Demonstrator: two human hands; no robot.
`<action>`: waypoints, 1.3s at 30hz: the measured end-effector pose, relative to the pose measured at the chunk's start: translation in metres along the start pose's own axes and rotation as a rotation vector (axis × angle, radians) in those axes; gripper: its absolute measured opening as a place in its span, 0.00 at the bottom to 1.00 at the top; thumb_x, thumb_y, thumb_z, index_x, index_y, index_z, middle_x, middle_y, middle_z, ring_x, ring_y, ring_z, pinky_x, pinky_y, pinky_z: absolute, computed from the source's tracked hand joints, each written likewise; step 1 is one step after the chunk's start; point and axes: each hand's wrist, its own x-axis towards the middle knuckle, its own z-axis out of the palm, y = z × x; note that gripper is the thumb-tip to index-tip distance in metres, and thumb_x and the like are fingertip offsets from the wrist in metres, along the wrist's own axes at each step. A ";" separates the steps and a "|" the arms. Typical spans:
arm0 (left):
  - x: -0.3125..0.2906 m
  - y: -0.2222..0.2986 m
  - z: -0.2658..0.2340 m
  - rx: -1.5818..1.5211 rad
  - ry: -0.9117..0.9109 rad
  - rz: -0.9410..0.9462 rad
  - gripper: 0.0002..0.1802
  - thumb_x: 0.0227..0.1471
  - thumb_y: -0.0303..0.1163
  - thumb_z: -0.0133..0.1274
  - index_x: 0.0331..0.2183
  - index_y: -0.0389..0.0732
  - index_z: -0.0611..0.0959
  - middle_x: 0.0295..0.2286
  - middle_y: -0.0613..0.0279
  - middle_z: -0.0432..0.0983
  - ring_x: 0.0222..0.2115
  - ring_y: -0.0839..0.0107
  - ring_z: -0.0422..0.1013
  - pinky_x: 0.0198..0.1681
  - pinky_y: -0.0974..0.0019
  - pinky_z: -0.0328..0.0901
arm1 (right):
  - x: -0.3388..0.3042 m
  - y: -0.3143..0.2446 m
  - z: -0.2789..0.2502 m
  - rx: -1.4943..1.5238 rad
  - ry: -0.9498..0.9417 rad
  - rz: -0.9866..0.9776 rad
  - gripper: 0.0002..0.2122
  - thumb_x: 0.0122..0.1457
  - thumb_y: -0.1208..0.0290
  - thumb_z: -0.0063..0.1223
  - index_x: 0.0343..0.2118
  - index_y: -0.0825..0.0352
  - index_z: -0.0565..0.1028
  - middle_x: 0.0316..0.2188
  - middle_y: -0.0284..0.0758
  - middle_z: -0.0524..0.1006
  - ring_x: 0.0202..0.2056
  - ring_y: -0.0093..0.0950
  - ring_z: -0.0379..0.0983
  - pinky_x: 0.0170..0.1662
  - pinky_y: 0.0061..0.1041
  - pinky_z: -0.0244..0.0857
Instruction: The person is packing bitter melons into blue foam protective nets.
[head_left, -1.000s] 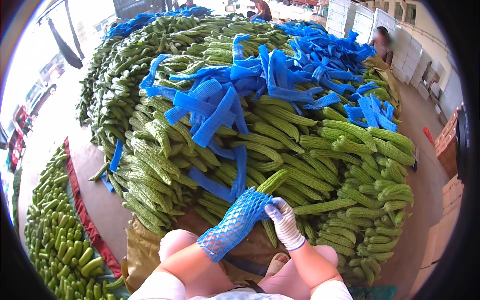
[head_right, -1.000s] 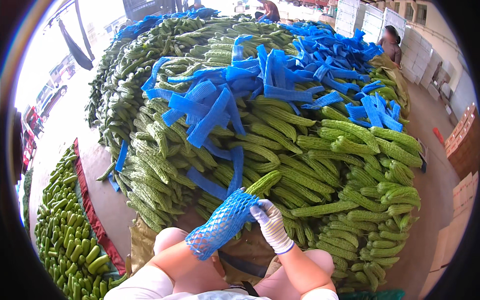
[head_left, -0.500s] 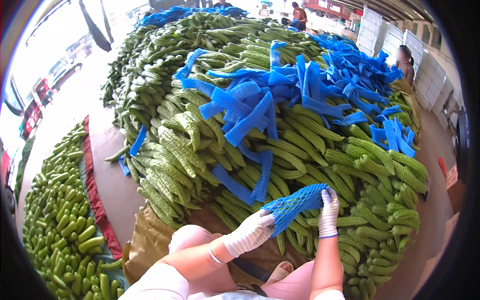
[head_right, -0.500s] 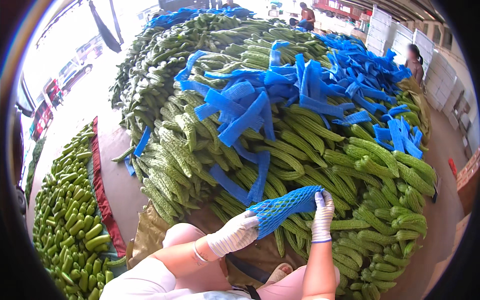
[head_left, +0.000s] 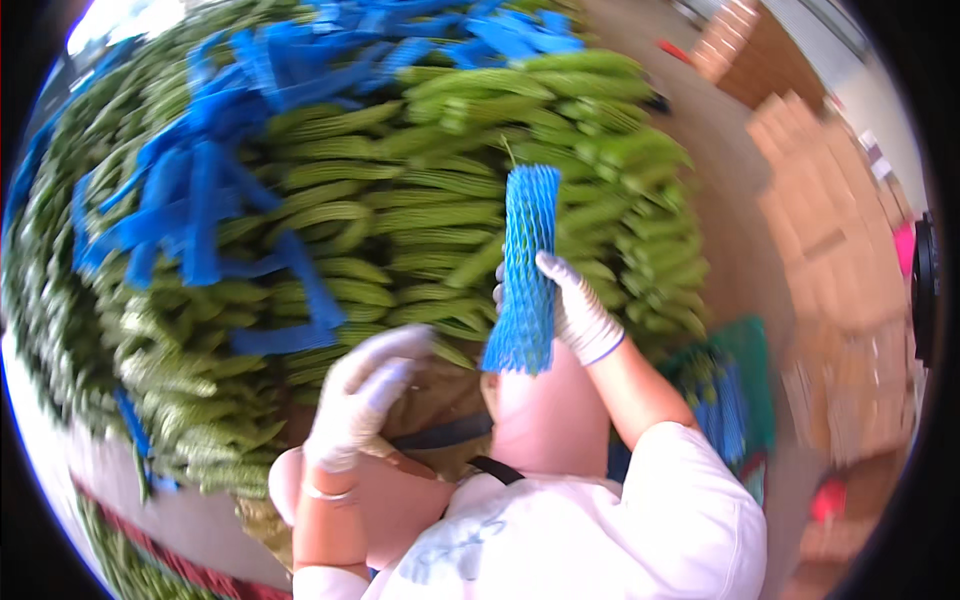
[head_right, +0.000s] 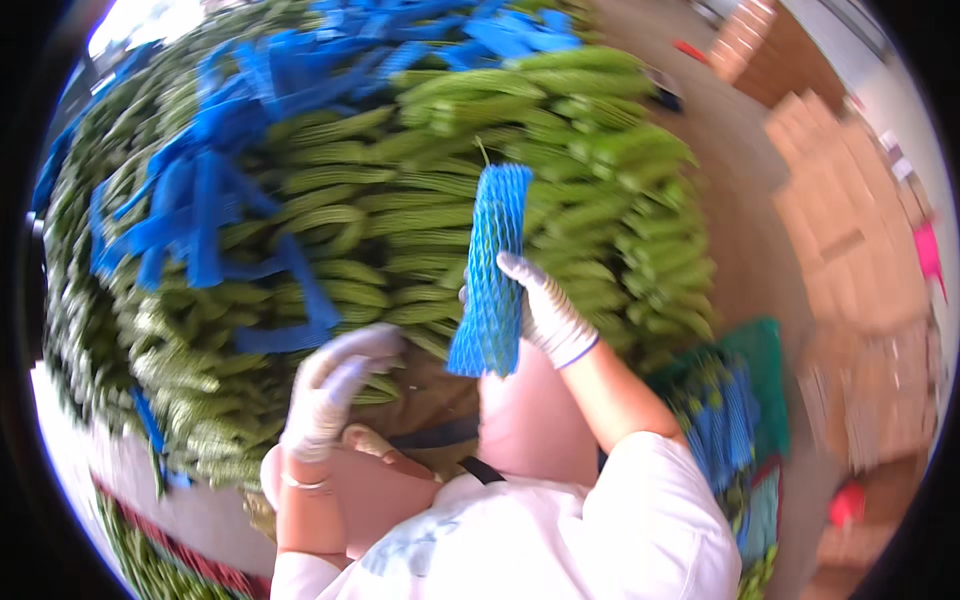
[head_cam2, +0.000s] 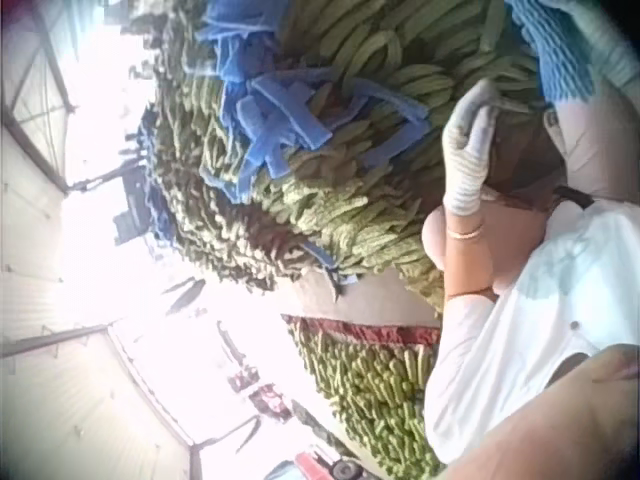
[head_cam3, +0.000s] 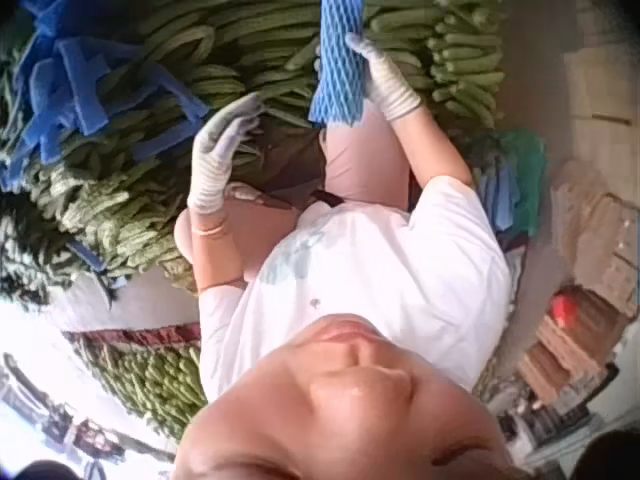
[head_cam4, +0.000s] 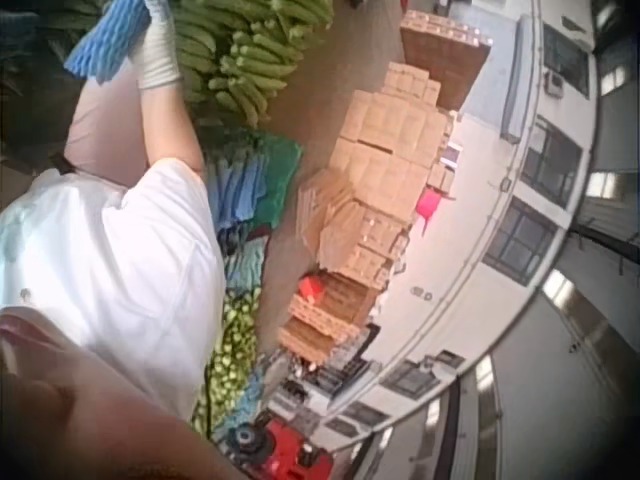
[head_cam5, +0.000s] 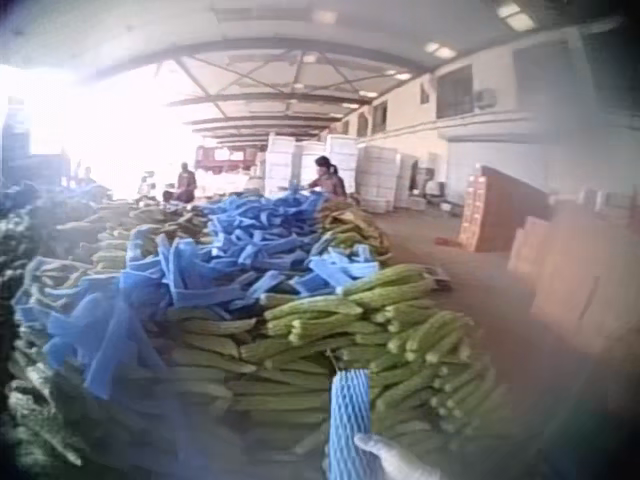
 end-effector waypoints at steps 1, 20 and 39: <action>0.002 0.001 -0.002 0.073 0.102 0.063 0.20 0.55 0.34 0.49 0.46 0.33 0.77 0.41 0.58 0.76 0.41 0.69 0.71 0.49 0.66 0.64 | -0.026 -0.021 -0.012 -0.075 0.102 -0.009 0.26 0.54 0.54 0.57 0.49 0.70 0.68 0.38 0.42 0.76 0.36 0.35 0.76 0.39 0.37 0.73; 0.026 -0.087 -0.024 0.285 0.198 0.091 0.19 0.59 0.27 0.45 0.51 0.32 0.73 0.46 0.55 0.73 0.48 0.70 0.68 0.56 0.67 0.60 | -0.393 -0.018 -0.263 -1.665 1.313 1.014 0.33 0.44 0.63 0.63 0.54 0.68 0.64 0.55 0.47 0.66 0.55 0.43 0.65 0.57 0.37 0.60; 0.033 -0.061 -0.016 0.791 0.326 0.224 0.20 0.51 0.27 0.54 0.48 0.38 0.76 0.40 0.50 0.76 0.41 0.59 0.73 0.46 0.65 0.67 | 0.098 0.021 -0.007 -1.780 -0.173 -0.436 0.21 0.53 0.62 0.55 0.50 0.64 0.70 0.43 0.44 0.74 0.44 0.43 0.72 0.48 0.36 0.66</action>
